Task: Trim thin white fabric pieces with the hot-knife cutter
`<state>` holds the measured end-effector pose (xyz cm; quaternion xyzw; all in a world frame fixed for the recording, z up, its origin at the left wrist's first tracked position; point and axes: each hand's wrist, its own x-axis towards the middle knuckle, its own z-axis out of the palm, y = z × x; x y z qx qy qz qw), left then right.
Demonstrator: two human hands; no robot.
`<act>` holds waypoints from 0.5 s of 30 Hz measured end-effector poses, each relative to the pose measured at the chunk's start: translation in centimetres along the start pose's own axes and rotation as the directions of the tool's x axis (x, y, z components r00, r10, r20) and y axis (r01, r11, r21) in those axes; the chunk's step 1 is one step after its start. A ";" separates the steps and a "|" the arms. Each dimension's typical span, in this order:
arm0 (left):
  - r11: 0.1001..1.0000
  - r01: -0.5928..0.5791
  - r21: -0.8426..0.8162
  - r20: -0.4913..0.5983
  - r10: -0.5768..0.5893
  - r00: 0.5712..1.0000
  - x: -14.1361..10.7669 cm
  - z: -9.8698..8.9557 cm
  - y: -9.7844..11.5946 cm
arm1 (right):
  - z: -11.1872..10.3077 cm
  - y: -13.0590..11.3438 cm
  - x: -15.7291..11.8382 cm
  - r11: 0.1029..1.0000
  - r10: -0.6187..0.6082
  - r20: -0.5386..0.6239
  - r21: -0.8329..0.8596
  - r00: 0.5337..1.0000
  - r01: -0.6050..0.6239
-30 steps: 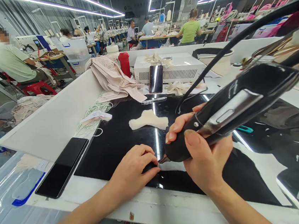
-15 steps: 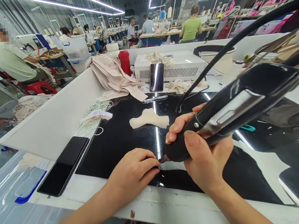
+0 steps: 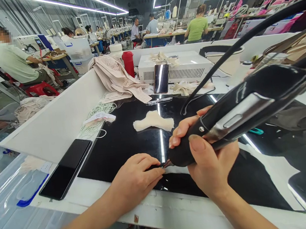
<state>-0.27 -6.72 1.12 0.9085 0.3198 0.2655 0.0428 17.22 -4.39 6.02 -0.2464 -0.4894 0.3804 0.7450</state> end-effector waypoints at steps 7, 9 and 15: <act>0.993 0.052 -0.110 -0.022 -0.055 0.998 -0.1 -0.1 -0.1 | -0.1 -0.4 0.0 0.999 0.017 0.003 -0.029 1.000 -0.016; 0.987 0.078 -0.143 -0.024 -0.083 0.996 -0.1 -0.1 -0.3 | -0.3 -0.6 0.0 0.999 0.025 0.005 -0.049 1.000 -0.025; 0.986 0.076 -0.149 -0.025 -0.081 0.996 -0.1 0.2 -0.4 | -0.3 -0.8 -0.3 0.999 0.032 0.009 -0.017 0.999 -0.032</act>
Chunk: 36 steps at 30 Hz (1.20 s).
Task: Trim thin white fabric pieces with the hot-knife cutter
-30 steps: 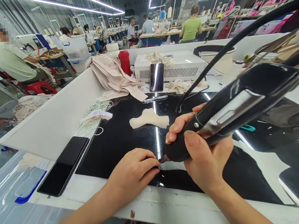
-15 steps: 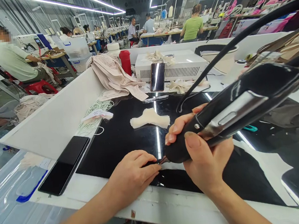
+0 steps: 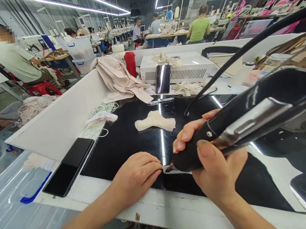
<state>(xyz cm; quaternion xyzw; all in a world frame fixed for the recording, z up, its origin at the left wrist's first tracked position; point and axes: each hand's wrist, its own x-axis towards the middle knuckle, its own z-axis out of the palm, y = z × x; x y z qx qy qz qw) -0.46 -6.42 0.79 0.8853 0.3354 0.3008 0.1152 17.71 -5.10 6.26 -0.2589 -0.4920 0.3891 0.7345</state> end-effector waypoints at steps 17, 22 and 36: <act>0.994 -0.112 0.012 0.186 0.108 0.977 1.0 -1.0 -0.3 | -1.9 -2.1 1.1 0.999 -0.016 -0.058 -0.046 0.998 0.013; 0.984 -0.157 -0.086 0.289 0.175 0.941 3.9 -1.0 -1.5 | -3.3 -2.5 2.1 0.995 -0.079 -0.122 -0.077 0.989 0.070; 0.941 0.039 -0.337 0.516 0.150 0.843 6.3 0.1 -2.7 | -3.2 -0.5 2.1 0.993 -0.097 -0.092 -0.076 0.991 0.090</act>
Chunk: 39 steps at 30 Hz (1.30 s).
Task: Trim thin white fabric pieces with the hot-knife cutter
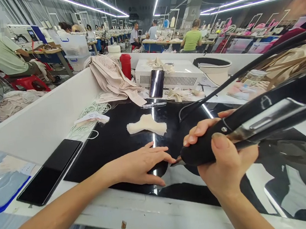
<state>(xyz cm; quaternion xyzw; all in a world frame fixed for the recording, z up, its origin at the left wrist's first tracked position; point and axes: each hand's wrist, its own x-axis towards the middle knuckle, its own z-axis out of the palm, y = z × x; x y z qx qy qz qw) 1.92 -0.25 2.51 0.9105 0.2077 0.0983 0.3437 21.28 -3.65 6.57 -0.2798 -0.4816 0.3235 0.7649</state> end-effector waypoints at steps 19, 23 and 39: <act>1.000 -0.003 0.003 -0.032 0.003 0.999 0.1 0.3 0.2 | 0.1 -0.1 -0.8 0.999 0.036 0.000 0.032 0.999 -0.036; 1.000 0.002 0.000 -0.032 -0.002 0.999 -0.1 0.4 0.1 | 0.1 -0.3 -1.3 0.997 0.045 0.061 0.058 0.997 -0.049; 0.999 0.032 0.042 0.003 -0.032 0.999 0.1 0.4 0.6 | 1.0 -0.8 -3.1 0.995 0.069 0.135 0.063 0.989 -0.078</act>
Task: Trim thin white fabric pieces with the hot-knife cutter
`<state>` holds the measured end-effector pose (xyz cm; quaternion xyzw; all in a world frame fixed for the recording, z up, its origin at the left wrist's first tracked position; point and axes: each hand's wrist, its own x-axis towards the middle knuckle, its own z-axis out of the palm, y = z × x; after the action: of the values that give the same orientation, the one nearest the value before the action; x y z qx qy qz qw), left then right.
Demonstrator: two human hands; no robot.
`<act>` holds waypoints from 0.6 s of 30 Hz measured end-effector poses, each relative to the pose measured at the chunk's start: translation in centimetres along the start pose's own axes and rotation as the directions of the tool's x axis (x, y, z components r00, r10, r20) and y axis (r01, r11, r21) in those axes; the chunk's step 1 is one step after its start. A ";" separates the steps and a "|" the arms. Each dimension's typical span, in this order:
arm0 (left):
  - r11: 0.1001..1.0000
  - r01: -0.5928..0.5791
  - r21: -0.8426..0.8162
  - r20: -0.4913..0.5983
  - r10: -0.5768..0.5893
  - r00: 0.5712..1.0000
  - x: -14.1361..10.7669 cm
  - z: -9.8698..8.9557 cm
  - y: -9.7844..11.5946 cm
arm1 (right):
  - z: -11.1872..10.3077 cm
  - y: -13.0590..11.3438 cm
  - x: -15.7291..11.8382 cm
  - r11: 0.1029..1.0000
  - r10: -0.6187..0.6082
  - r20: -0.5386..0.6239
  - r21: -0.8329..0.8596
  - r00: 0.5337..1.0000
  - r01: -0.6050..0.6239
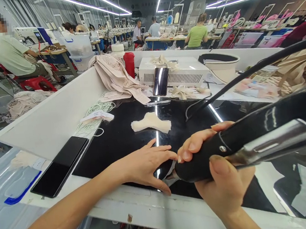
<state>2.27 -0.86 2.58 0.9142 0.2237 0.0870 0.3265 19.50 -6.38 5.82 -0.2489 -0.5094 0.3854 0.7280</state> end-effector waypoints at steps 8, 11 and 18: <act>1.000 -0.019 -0.018 -0.040 0.018 0.999 -0.1 0.5 0.2 | -0.3 -0.7 0.3 0.999 0.051 -0.049 0.011 0.998 -0.050; 0.999 -0.043 -0.010 -0.069 0.042 0.997 -0.3 0.7 0.1 | -0.6 -1.2 0.9 0.998 0.058 -0.096 0.022 0.994 -0.056; 0.987 -0.072 0.142 -0.090 0.085 0.992 -0.7 0.6 -0.6 | -2.7 -1.3 2.0 0.996 0.073 -0.197 -0.029 0.978 -0.080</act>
<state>1.65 -1.07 1.72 0.9375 0.2084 0.1277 0.2477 22.77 -5.40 6.91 -0.3182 -0.4325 0.3774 0.7545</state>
